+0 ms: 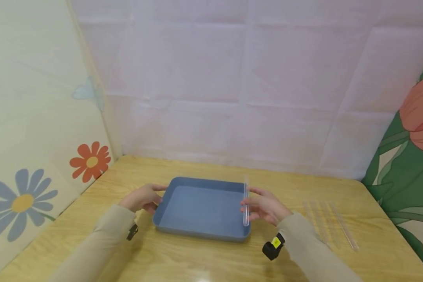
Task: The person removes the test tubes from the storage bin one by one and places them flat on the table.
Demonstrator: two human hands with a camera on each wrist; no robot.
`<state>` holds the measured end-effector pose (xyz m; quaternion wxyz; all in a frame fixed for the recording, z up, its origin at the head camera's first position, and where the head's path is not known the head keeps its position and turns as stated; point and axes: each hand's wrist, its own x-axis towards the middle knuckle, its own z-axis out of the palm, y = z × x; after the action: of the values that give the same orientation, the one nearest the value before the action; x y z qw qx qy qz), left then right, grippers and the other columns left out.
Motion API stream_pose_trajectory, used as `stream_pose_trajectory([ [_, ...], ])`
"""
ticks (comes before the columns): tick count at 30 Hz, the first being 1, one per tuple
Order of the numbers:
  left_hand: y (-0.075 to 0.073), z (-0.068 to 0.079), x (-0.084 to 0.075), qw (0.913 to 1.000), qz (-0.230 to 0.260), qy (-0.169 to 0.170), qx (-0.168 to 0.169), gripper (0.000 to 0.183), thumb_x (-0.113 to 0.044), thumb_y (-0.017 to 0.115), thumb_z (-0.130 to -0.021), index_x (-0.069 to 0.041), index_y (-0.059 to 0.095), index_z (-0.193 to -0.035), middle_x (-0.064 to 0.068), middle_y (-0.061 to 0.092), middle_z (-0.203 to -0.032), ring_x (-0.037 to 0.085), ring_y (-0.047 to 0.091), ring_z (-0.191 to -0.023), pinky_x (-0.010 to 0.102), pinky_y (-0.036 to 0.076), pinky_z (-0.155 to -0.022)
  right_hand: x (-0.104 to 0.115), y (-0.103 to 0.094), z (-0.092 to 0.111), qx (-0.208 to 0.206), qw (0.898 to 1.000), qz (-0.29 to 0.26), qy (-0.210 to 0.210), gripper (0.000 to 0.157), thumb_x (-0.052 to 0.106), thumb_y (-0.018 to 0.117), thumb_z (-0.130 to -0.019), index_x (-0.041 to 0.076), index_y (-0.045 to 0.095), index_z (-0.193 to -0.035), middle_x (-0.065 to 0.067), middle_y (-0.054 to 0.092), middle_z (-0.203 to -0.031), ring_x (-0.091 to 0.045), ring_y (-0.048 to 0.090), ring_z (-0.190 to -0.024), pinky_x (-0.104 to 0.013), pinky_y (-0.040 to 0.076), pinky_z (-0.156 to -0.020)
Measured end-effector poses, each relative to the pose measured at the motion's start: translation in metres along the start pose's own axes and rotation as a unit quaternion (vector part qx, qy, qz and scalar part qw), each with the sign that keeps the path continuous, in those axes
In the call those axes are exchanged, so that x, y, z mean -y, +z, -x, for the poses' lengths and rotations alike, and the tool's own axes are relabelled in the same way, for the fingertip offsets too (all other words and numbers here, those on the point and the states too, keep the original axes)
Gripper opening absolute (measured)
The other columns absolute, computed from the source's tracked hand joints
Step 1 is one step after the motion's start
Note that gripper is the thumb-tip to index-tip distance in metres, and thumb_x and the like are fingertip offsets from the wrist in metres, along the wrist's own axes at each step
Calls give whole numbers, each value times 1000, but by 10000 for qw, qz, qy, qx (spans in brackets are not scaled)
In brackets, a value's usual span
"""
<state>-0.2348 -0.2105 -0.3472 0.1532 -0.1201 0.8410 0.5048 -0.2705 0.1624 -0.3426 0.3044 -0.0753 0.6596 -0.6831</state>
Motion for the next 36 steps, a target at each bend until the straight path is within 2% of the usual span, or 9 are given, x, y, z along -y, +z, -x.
stream_pose_trajectory([
  [6, 3, 0, -2, 10000, -42, -78, -23, 57, 14, 47, -90, 2, 42, -145, 31, 57, -123, 19, 59, -53, 24, 49, -42, 0, -6, 3, 25, 9999, -105, -9, 70, -1, 50, -98, -3, 7, -153, -17, 60, -105, -22, 65, -88, -36, 59, -69],
  [12, 3, -1, -2, 9998, -89, -146, -64, 56, 14, 47, -90, 2, 43, -145, 32, 55, -125, 22, 62, -57, 25, 50, -43, -1, -10, 5, 1, 10000, -71, -9, 70, 0, 50, -98, -3, 6, -153, -15, 60, -104, -21, 65, -88, -37, 59, -69],
  [22, 2, 3, -4, 9999, -124, -103, -45, 57, 14, 47, -90, 2, 41, -145, 31, 56, -123, 22, 63, -60, 25, 51, -44, -1, -17, 13, 3, 9999, -115, -79, 70, -1, 49, -98, -3, 6, -153, -18, 60, -108, -20, 65, -87, -37, 59, -71],
  [29, 1, 2, -2, 9998, -131, -124, -38, 57, 14, 47, -90, 2, 41, -145, 33, 53, -128, 22, 63, -60, 27, 52, -45, -1, -19, 16, -26, 9999, -141, -61, 72, -2, 50, -98, -4, 4, -153, -22, 58, -114, -23, 65, -90, -37, 59, -72],
  [36, 2, 1, -3, 9998, -148, -106, -84, 56, 14, 49, -90, 2, 43, -145, 29, 59, -120, 21, 63, -59, 27, 52, -45, -1, -25, 19, -12, 9998, -212, -37, 73, -1, 51, -98, -4, 3, -153, -19, 60, -110, -23, 65, -91, -38, 59, -73],
])
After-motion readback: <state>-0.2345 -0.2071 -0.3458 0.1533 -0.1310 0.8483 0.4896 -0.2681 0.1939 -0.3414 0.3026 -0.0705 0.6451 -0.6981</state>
